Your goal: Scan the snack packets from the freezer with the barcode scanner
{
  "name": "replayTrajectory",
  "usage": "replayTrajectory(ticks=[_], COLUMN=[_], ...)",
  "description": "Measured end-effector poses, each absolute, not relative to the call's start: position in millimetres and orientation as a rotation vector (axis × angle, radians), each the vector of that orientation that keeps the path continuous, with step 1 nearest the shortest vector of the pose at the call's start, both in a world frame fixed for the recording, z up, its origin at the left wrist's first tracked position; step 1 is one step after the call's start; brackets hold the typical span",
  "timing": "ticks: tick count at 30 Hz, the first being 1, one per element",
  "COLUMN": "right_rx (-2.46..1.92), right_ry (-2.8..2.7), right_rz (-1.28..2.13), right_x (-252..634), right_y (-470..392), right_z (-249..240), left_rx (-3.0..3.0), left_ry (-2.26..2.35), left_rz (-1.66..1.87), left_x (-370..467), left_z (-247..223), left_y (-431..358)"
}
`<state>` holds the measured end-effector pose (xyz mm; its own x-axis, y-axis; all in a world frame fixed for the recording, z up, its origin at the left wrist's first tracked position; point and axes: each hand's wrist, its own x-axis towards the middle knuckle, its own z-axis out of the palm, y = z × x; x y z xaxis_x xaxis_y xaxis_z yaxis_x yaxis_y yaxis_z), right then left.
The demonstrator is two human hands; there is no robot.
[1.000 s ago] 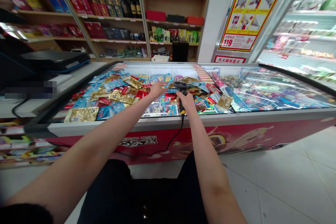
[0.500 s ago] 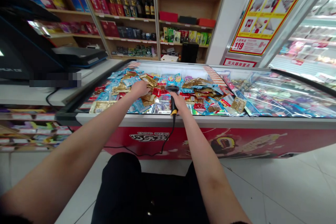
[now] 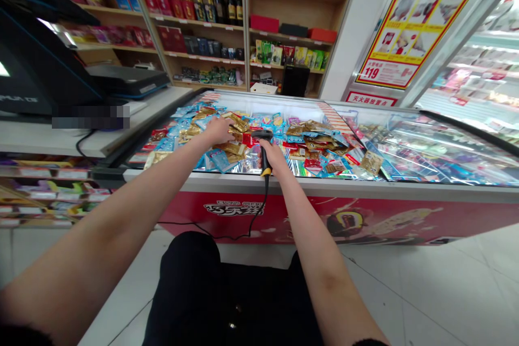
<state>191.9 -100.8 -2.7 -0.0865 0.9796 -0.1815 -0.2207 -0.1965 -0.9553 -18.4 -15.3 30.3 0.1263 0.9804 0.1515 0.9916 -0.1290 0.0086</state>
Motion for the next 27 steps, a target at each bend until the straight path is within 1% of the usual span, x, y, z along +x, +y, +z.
replayTrajectory(ticks=[5, 9, 10, 15, 20, 27], right_rx=[-1.155, -1.139, -1.137, -1.119, -1.136, -1.154], right_ry=[-0.97, -0.963, -0.962, -0.959, -0.954, -0.955], right_rz=[1.495, 1.484, 1.478, 1.466, 1.462, 1.446], right_x=[191, 193, 194, 198, 204, 209], right_y=[-107, -107, -106, -107, -110, -111], right_z=[4, 3, 3, 2, 6, 7], left_rx=[-2.222, -2.089, -2.099, -2.279, -2.233, -2.075], left_ry=[-2.102, -2.065, -2.081, -1.993, -1.991, -2.081], left_rz=[-0.255, -0.472, -0.479, -0.325, -0.255, -0.528], left_x=[-17, 3, 11, 42, 47, 35], left_z=[33, 30, 28, 9, 3, -1], left_y=[-24, -41, -46, -63, -65, -56])
